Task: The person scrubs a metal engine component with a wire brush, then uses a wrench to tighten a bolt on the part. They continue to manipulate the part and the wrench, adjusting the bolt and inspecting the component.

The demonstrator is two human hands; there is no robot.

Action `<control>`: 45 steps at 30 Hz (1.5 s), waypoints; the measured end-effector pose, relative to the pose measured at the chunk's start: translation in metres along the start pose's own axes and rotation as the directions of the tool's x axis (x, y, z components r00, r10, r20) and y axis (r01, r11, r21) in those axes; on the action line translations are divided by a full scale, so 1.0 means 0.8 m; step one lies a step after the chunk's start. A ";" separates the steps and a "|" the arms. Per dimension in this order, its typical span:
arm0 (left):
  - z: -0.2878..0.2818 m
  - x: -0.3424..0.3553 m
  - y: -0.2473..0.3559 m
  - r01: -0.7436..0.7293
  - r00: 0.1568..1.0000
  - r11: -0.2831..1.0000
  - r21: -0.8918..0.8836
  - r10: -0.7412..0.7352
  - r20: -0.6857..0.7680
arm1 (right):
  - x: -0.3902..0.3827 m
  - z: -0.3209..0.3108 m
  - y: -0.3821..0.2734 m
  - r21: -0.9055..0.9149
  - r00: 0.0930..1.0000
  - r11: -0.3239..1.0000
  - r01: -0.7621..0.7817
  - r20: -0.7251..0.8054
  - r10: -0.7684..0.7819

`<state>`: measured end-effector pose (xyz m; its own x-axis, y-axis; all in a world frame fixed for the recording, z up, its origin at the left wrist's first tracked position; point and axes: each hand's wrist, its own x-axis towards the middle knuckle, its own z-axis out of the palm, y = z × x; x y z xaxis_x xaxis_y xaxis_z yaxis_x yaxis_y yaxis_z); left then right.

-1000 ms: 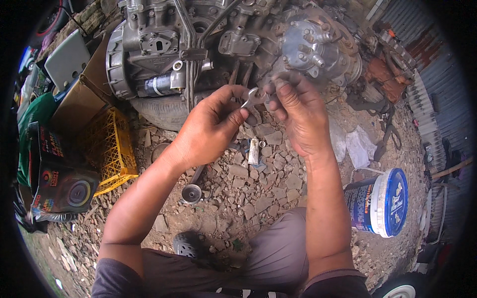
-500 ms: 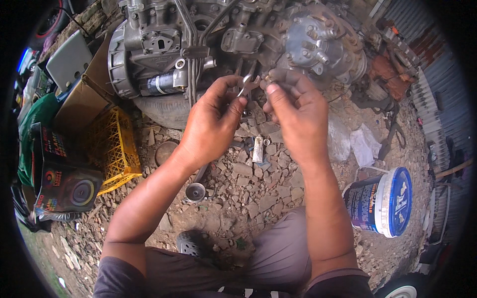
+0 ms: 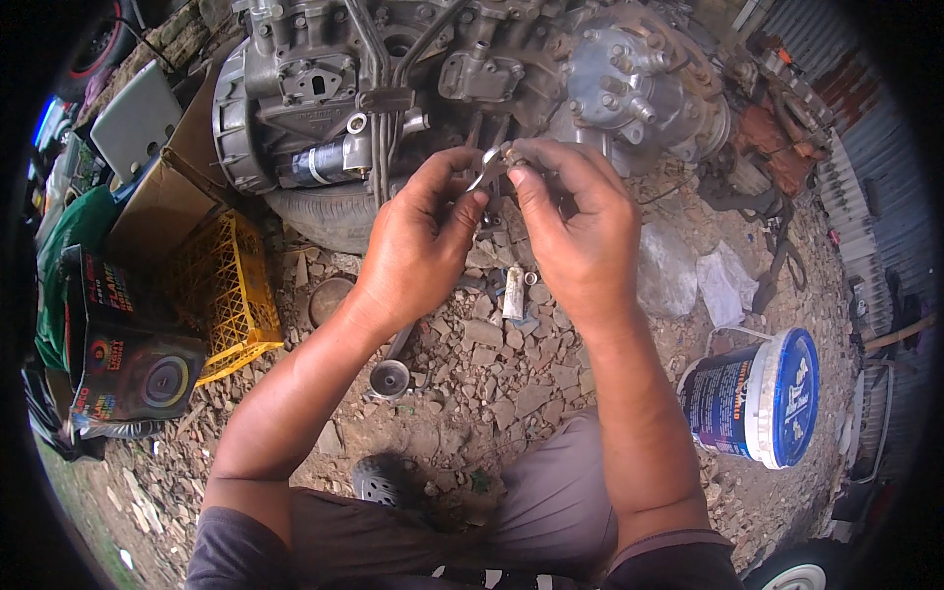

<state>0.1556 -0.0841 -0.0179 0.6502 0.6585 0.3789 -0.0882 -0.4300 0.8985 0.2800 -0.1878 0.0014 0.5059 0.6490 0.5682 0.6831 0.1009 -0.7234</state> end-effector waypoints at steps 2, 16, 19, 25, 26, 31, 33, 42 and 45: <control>0.000 0.000 -0.002 -0.014 1.000 1.000 -0.001 0.014 -0.003 | 0.001 -0.004 -0.003 -0.038 1.000 0.999 0.004 0.031 -0.003; 0.000 0.000 -0.012 0.040 0.990 0.999 -0.026 -0.036 0.133 | 0.008 -0.017 0.004 0.064 0.989 0.989 -0.132 0.075 0.127; 0.000 0.000 -0.014 0.168 0.970 0.982 -0.085 -0.149 0.192 | 0.010 -0.018 0.003 0.045 0.992 0.996 -0.079 0.099 0.074; -0.001 -0.001 -0.010 0.179 0.970 0.978 -0.106 -0.157 0.185 | 0.009 -0.019 0.001 0.011 0.989 0.998 -0.057 0.137 0.055; -0.002 0.000 -0.009 0.136 0.977 0.986 -0.097 -0.117 0.180 | 0.008 -0.018 0.002 0.004 0.987 0.998 -0.055 0.148 0.054; -0.006 0.000 -0.008 0.153 0.976 0.985 -0.080 -0.138 0.168 | 0.011 -0.013 0.004 0.013 0.991 0.997 0.079 0.111 -0.080; -0.005 0.001 -0.011 0.114 0.987 0.987 -0.116 -0.099 0.130 | 0.010 -0.013 0.004 0.030 0.990 0.999 0.035 0.138 -0.039; -0.004 0.001 -0.013 0.040 0.996 0.986 -0.160 -0.027 0.083 | 0.004 -0.005 0.005 0.157 0.998 0.988 0.005 0.067 -0.016; -0.001 0.000 -0.011 -0.077 0.997 0.992 -0.098 0.078 -0.001 | 0.002 -0.001 0.003 0.175 0.998 0.984 -0.013 0.061 0.002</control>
<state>0.1561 -0.0798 -0.0252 0.6404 0.6239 0.4478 -0.2117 -0.4171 0.8839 0.2828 -0.1870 0.0003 0.4745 0.6940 0.5415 0.5737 0.2228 -0.7882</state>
